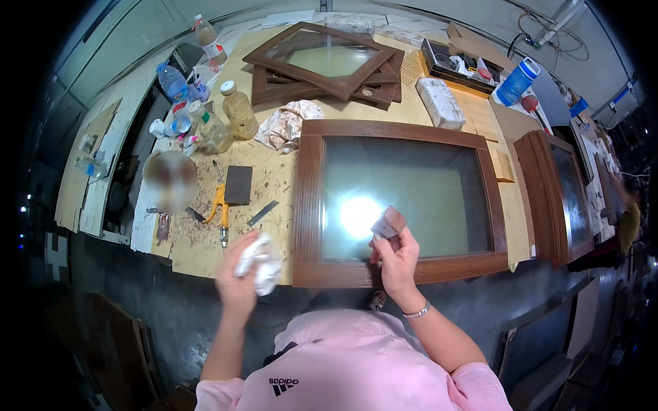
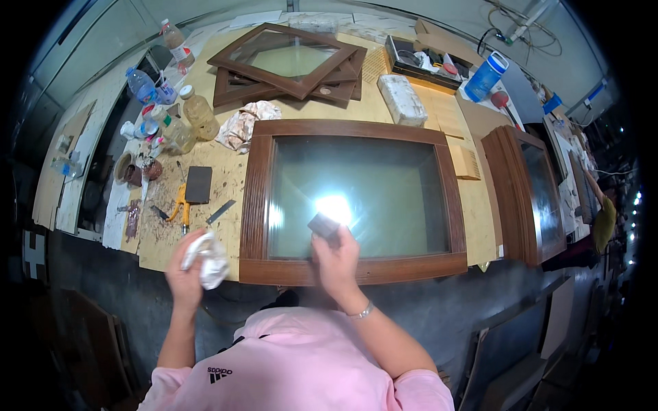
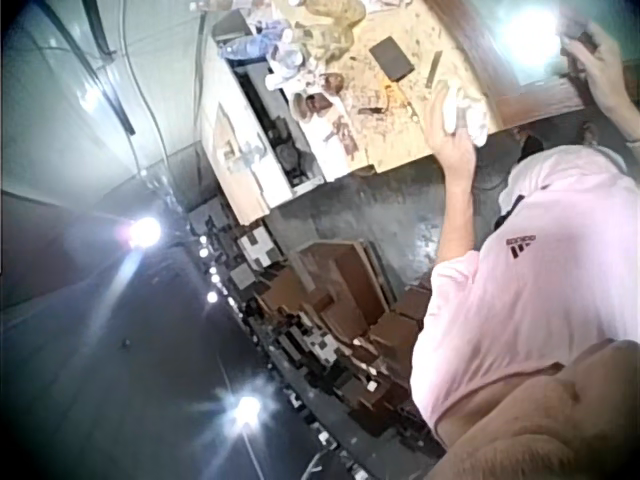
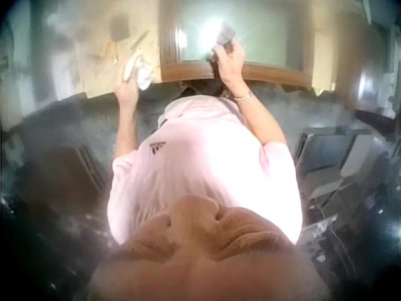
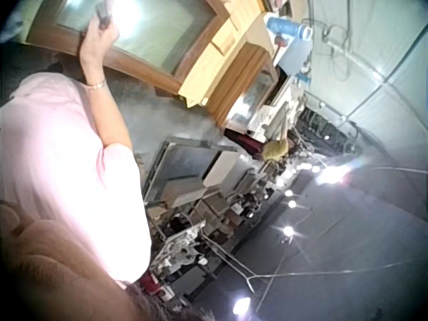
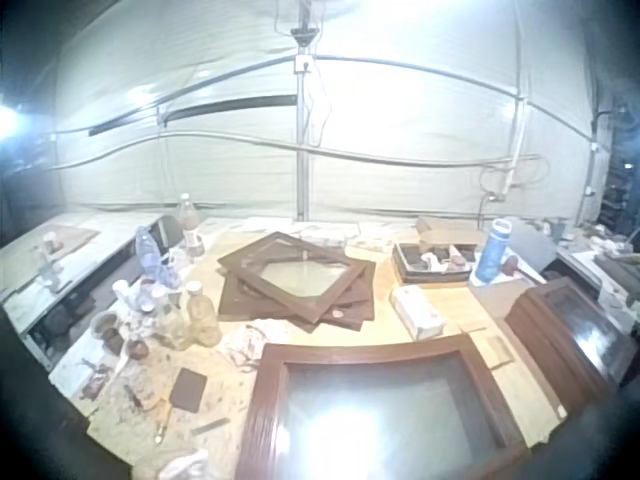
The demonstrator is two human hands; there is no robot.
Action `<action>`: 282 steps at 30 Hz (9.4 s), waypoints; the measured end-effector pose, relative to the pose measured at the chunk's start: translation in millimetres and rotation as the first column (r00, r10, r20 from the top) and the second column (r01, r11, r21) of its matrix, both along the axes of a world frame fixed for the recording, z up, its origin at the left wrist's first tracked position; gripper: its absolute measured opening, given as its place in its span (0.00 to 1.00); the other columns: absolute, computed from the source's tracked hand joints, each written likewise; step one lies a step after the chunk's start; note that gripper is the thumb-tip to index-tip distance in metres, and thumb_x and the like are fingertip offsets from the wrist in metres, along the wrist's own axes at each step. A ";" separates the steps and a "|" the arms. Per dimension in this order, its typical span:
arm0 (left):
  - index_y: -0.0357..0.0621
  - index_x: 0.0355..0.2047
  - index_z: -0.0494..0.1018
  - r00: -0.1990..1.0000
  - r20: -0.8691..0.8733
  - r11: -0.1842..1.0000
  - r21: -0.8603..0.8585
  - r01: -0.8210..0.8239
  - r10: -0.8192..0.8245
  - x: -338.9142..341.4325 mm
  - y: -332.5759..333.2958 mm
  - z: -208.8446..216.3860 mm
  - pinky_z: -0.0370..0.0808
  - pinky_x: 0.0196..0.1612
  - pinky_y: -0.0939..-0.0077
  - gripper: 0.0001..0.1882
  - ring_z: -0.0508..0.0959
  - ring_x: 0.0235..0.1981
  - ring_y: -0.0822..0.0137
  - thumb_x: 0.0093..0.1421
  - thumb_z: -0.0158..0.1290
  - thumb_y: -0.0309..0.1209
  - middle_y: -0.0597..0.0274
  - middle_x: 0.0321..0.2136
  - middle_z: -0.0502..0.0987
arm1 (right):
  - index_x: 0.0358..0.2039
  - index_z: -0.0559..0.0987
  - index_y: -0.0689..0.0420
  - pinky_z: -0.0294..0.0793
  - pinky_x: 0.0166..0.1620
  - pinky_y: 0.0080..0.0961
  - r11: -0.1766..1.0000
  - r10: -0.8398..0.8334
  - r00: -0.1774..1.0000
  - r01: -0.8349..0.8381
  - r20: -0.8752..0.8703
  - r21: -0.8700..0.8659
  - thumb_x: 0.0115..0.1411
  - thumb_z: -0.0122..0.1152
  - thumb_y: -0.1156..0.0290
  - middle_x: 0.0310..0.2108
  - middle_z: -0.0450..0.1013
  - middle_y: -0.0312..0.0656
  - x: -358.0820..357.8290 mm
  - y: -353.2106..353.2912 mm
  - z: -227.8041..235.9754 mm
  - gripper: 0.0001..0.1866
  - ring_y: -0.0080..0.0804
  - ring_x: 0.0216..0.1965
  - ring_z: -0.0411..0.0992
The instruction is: The person is wiping and polishing wooden cabinet door frames with a cloth and a sanding block, applying a liquid from a bottle onto the wood and glass surfaces, and rubbing them repeatedly.
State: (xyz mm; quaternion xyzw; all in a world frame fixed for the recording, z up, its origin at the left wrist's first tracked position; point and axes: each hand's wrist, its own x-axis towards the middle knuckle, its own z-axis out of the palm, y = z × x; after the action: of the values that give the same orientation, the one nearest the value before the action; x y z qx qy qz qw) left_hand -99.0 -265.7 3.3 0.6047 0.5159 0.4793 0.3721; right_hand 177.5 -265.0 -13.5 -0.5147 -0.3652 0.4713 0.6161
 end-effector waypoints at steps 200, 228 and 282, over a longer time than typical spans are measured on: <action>0.39 0.41 0.76 0.759 -0.647 0.894 0.294 0.338 -0.074 325.7 -14.1 -3.6 0.73 0.41 0.58 0.25 0.75 0.36 0.48 0.37 0.56 0.20 0.52 0.36 0.78 | 0.42 0.75 0.60 0.72 0.45 0.24 0.834 0.519 0.766 -0.551 0.379 -0.028 0.54 0.53 0.83 0.38 0.73 0.39 394.7 -85.2 6.0 0.14 0.27 0.41 0.72; 0.51 0.46 0.78 0.044 -0.702 0.022 0.040 0.999 -0.711 488.4 102.4 -11.6 0.53 0.65 0.38 0.24 0.75 0.55 0.60 0.44 0.57 0.26 0.58 0.47 0.79 | 0.46 0.75 0.54 0.78 0.34 0.36 0.987 -0.146 0.764 0.072 0.629 0.142 0.52 0.70 0.66 0.36 0.78 0.44 255.7 -139.6 -16.9 0.21 0.45 0.31 0.78; 0.41 0.46 0.74 0.126 -0.928 0.321 0.007 0.947 -0.351 511.3 116.2 -5.7 0.60 0.58 0.50 0.26 0.73 0.44 0.53 0.54 0.52 0.47 0.52 0.40 0.75 | 0.41 0.69 0.56 0.70 0.25 0.32 0.916 -0.398 0.705 0.339 0.587 0.214 0.55 0.60 0.73 0.18 0.72 0.45 637.6 -144.2 24.9 0.14 0.40 0.21 0.76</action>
State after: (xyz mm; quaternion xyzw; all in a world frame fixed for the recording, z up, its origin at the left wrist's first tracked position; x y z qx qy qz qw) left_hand 412.3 -149.5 -2.4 0.9957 0.0683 0.0396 0.0487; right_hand 815.1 -409.2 11.4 -0.6745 -0.4574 0.1262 0.5656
